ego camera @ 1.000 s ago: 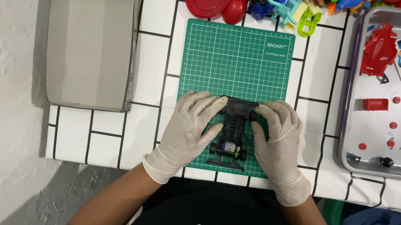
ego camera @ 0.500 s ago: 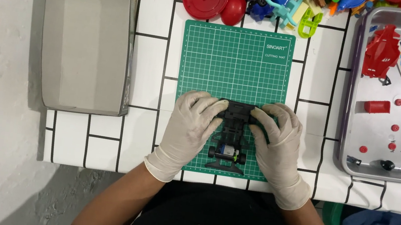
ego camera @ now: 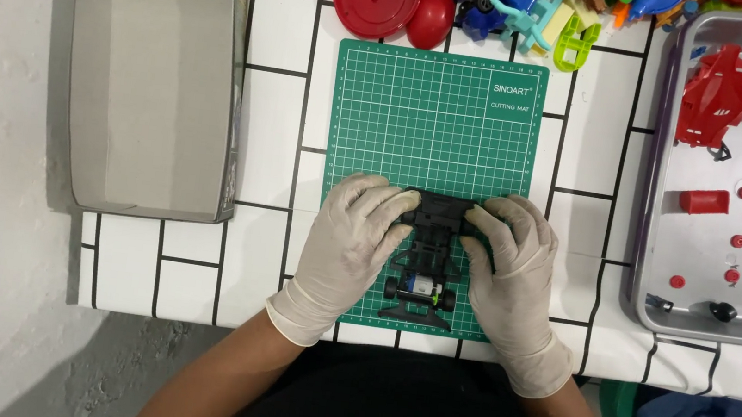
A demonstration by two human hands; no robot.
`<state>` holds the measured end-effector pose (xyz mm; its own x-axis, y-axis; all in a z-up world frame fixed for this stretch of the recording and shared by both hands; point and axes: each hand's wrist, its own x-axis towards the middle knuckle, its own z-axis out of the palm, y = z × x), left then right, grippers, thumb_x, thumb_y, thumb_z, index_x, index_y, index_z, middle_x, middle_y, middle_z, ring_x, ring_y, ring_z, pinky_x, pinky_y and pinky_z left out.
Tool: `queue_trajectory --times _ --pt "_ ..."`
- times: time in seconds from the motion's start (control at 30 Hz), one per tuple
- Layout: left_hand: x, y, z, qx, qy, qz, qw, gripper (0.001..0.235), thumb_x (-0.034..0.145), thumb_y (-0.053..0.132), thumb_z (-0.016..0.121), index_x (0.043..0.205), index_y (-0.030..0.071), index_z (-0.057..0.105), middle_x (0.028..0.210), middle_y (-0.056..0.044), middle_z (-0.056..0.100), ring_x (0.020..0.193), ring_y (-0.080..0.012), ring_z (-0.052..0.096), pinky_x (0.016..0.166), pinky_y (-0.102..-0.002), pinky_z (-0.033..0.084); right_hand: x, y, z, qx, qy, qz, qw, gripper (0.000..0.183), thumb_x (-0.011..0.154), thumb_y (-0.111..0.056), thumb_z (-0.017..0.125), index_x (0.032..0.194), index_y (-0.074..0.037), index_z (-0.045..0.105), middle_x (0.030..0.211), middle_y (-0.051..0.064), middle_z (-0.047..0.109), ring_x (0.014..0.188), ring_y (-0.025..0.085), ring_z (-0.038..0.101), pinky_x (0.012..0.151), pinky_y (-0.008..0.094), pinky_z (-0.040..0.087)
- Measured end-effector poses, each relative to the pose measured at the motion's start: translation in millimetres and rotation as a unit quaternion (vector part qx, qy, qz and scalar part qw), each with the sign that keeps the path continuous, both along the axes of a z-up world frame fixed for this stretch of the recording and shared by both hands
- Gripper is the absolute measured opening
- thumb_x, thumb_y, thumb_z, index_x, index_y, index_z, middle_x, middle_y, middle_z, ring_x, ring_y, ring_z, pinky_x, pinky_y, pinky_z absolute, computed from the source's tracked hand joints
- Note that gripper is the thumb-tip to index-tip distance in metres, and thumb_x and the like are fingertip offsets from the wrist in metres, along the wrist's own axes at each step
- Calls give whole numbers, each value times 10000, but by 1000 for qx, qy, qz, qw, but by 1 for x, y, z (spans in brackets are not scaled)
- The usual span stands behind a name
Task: Assembling a small plastic toy car chassis by installing gears and other internal components on a cutting mat.
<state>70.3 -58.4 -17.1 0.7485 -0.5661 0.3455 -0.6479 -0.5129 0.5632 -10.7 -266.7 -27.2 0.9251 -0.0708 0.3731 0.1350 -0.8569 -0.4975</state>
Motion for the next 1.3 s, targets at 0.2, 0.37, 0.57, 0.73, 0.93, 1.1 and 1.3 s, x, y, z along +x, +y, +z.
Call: queue_trajectory --times 0.2,0.37,0.57,0.73,0.93,1.1,1.3 --pt "2 1 4 8 -11 -3 1000 288 975 227 664 1241 123 628 1028 -25 628 1114 -241 572 1089 -460 432 -2 2 3 -5 12 -10 1000 300 949 -140 717 1245 -128 668 1181 96 622 1281 390 539 1081 512 383" --pt "1 -1 -1 -2 -6 -3 1000 295 987 208 649 1263 108 617 1042 -43 630 1127 -257 576 1100 -473 427 -2 2 5 -2 16 -9 1000 299 950 -141 705 1246 -121 671 1178 99 627 1281 397 541 1081 513 391" --pt "0 -3 9 -4 -8 2 1000 292 974 165 667 1250 80 627 1017 -75 631 1116 -279 580 1101 -495 426 -3 0 0 -1 19 -6 1000 295 951 -130 699 1244 -116 670 1178 102 621 1285 409 535 1084 524 388" --pt "1 -2 3 6 -18 -3 1000 317 982 212 652 1280 109 613 1049 -43 633 1142 -248 574 1114 -475 422 -2 1 0 1 19 -8 1000 288 958 -131 692 1244 -109 669 1169 107 620 1281 413 536 1084 530 391" --pt "0 0 0 14 -23 0 1000 323 986 216 646 1288 108 610 1053 -45 632 1139 -241 579 1125 -475 415 -2 1 1 3 10 -6 1000 303 944 -104 705 1245 -104 671 1168 105 627 1280 411 543 1104 526 380" --pt "1 -1 -12 10 -25 1 1000 333 1002 238 625 1312 125 587 1084 -21 618 1154 -224 564 1132 -463 404 -1 -2 -6 -1 -2 -2 1000 306 952 -123 701 1256 -103 662 1162 106 624 1280 392 544 1092 518 389" --pt "0 0 -5 24 -24 1 999 337 986 220 648 1305 125 594 1070 -23 599 1141 -217 549 1116 -436 409 1 -5 -9 -3 -13 12 1000 330 911 -103 745 1234 -83 678 1134 120 625 1228 401 575 1055 530 432"
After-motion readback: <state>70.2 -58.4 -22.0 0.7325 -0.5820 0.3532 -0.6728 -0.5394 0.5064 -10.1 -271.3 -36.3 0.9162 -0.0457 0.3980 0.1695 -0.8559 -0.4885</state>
